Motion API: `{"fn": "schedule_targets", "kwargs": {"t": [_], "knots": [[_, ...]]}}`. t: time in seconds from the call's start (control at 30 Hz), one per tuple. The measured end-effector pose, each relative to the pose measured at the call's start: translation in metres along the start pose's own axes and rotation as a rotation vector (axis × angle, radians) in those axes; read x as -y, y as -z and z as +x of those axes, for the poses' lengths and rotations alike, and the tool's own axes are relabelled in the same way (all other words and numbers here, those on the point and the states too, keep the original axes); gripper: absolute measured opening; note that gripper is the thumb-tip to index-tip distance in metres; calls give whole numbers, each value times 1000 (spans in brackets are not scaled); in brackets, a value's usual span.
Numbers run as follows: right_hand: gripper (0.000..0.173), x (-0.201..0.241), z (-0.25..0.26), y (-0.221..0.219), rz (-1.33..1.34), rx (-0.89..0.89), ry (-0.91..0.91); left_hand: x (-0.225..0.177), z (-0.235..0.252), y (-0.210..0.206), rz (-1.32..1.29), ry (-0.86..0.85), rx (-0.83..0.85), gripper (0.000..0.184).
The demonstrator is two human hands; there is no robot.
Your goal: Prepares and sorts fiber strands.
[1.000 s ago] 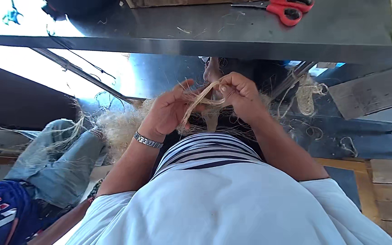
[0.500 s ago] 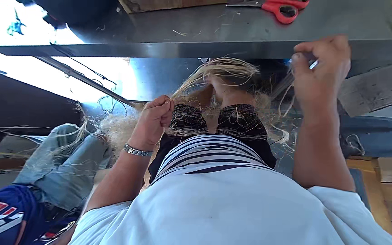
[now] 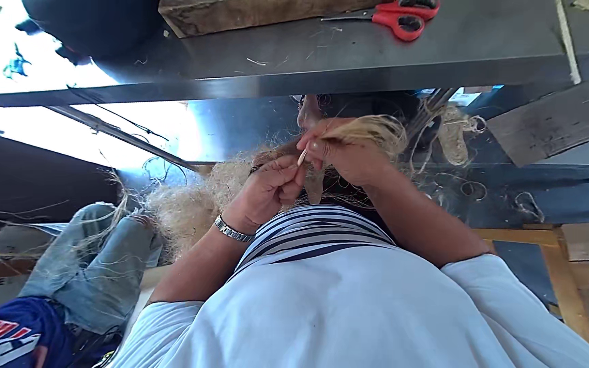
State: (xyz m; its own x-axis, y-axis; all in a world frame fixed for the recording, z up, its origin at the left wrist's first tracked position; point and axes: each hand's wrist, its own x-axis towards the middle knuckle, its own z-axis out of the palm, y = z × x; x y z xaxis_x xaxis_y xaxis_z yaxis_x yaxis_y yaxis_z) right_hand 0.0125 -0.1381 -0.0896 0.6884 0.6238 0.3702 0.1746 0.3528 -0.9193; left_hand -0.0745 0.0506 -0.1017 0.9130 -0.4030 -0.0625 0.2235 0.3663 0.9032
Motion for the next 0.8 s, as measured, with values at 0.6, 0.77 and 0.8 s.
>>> {"fn": "schedule_targets", "kwargs": {"t": [0.6,0.77,0.8], "knots": [[27,-16,-12,28,147,-257,-135,-6,22,2,1029,-257,-412,21],[13,-28,-10,7,154,-237,-157,6,26,-3,859,-215,-351,17],[14,-29,-10,6,142,-244,-158,8,25,-3,830,-214,-351,17]]}}
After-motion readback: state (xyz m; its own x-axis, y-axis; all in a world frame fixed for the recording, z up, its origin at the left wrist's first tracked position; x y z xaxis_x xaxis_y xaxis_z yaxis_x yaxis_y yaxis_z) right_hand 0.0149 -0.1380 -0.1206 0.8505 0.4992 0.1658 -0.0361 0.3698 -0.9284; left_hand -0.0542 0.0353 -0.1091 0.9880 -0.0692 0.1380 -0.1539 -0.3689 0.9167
